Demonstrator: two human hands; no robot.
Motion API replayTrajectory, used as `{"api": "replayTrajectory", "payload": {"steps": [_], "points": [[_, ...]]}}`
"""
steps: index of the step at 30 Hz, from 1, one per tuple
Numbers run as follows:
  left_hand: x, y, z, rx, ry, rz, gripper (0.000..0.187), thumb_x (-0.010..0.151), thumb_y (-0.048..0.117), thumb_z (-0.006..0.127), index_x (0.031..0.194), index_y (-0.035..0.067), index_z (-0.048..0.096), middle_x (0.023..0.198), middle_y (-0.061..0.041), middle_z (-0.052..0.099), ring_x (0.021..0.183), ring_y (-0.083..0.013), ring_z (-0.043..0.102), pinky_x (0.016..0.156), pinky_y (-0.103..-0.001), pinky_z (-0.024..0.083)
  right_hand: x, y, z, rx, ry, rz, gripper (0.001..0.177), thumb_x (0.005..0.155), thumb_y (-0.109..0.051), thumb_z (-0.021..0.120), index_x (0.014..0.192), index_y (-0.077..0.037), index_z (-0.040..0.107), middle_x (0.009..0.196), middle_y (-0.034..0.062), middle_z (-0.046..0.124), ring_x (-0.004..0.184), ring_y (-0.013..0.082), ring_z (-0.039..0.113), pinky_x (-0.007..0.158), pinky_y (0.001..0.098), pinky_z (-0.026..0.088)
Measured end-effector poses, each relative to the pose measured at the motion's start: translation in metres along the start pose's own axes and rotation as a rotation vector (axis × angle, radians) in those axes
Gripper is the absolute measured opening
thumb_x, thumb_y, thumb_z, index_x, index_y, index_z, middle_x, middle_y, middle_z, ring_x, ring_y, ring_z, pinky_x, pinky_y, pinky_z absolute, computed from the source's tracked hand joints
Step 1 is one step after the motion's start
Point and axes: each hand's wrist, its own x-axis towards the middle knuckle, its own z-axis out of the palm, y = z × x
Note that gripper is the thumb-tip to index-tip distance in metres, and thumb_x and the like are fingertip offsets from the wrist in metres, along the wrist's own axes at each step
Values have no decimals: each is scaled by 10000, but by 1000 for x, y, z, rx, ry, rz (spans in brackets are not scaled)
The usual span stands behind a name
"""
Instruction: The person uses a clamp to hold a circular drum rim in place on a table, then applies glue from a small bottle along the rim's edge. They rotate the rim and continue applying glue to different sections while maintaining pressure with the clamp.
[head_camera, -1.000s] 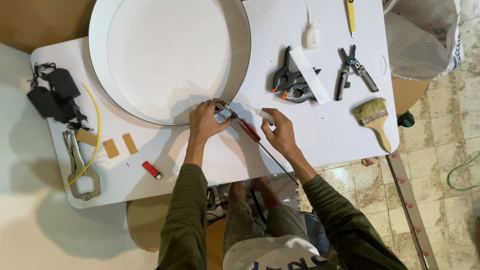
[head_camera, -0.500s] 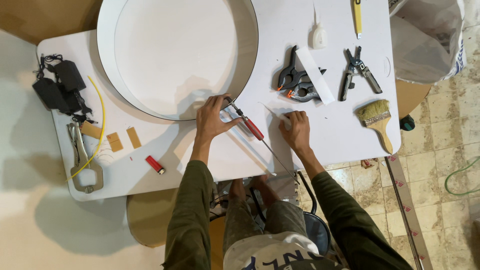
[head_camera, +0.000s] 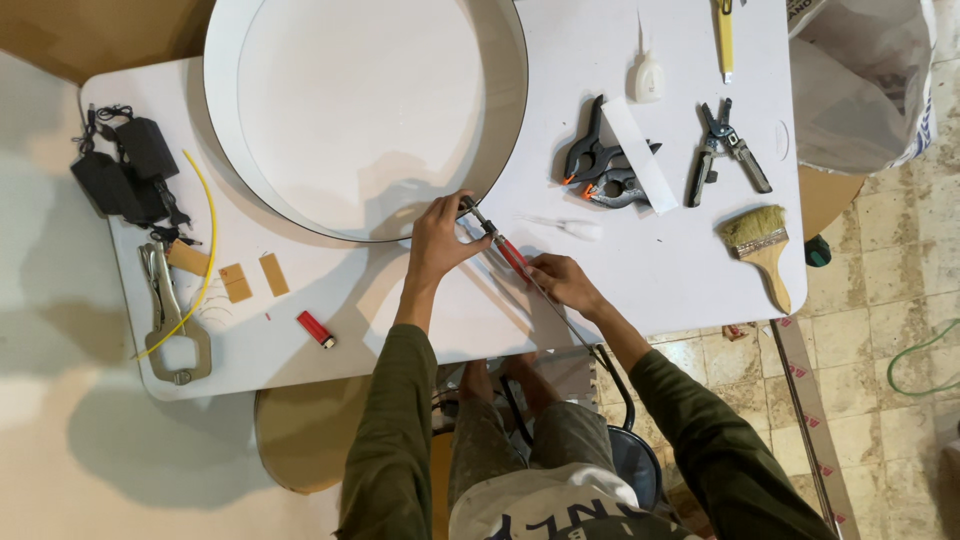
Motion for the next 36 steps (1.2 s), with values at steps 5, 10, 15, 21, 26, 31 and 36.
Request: {"api": "replayTrajectory", "payload": {"steps": [5, 10, 15, 21, 26, 31, 36], "points": [[-2, 0, 5, -68, 41, 9, 804, 567, 476, 921, 1214, 79, 656, 909, -94, 692, 849, -244, 714, 769, -351, 602, -11, -9, 12, 102, -78, 39, 291, 1017, -237, 606, 1077, 41, 669, 704, 138, 659, 529, 153, 599, 399, 245, 442], [-2, -2, 9, -91, 51, 5, 839, 525, 479, 927, 1208, 69, 662, 880, -116, 687, 818, -281, 717, 741, -392, 604, -3, 6, 15, 191, -160, 59, 314, 1057, -271, 548, 960, 16, 631, 631, 91, 567, 465, 136, 529, 375, 238, 397], [-2, -2, 11, -85, 95, 26, 793, 573, 502, 919, 1176, 51, 670, 850, -123, 690, 786, -276, 721, 739, -374, 605, -4, 9, 17, 443, -178, 139, 382, 1091, -386, 444, 975, -37, 548, 676, 11, 408, 446, 118, 438, 363, 227, 332], [2, 4, 5, -96, 99, 26, 774, 568, 461, 924, 1168, 39, 674, 854, -139, 698, 780, -292, 720, 731, -388, 601, -9, 3, 29, 766, -97, 271, 473, 1046, -513, 511, 934, -53, 510, 584, 21, 421, 365, 90, 382, 347, 168, 299], [5, 11, -1, -97, 82, 14, 760, 561, 424, 920, 1165, 38, 668, 851, -133, 704, 783, -282, 718, 744, -384, 600, -13, -1, 29, 555, -104, 159, 444, 1025, -486, 548, 995, -44, 534, 668, -2, 378, 440, 107, 412, 340, 204, 308], [5, 10, 0, -103, 81, 12, 760, 542, 397, 924, 1160, 35, 671, 858, -141, 710, 787, -294, 720, 736, -393, 599, -9, -1, 25, 282, 0, 27, 310, 1033, -291, 600, 977, 14, 604, 660, 42, 452, 445, 143, 482, 368, 228, 350], [0, 6, 4, -86, 78, -11, 777, 551, 442, 923, 1178, 54, 678, 818, -139, 699, 758, -303, 718, 721, -401, 600, -16, -16, 28, 485, -99, 166, 395, 1080, -373, 412, 929, -29, 536, 645, 19, 389, 450, 151, 438, 353, 238, 293]]}}
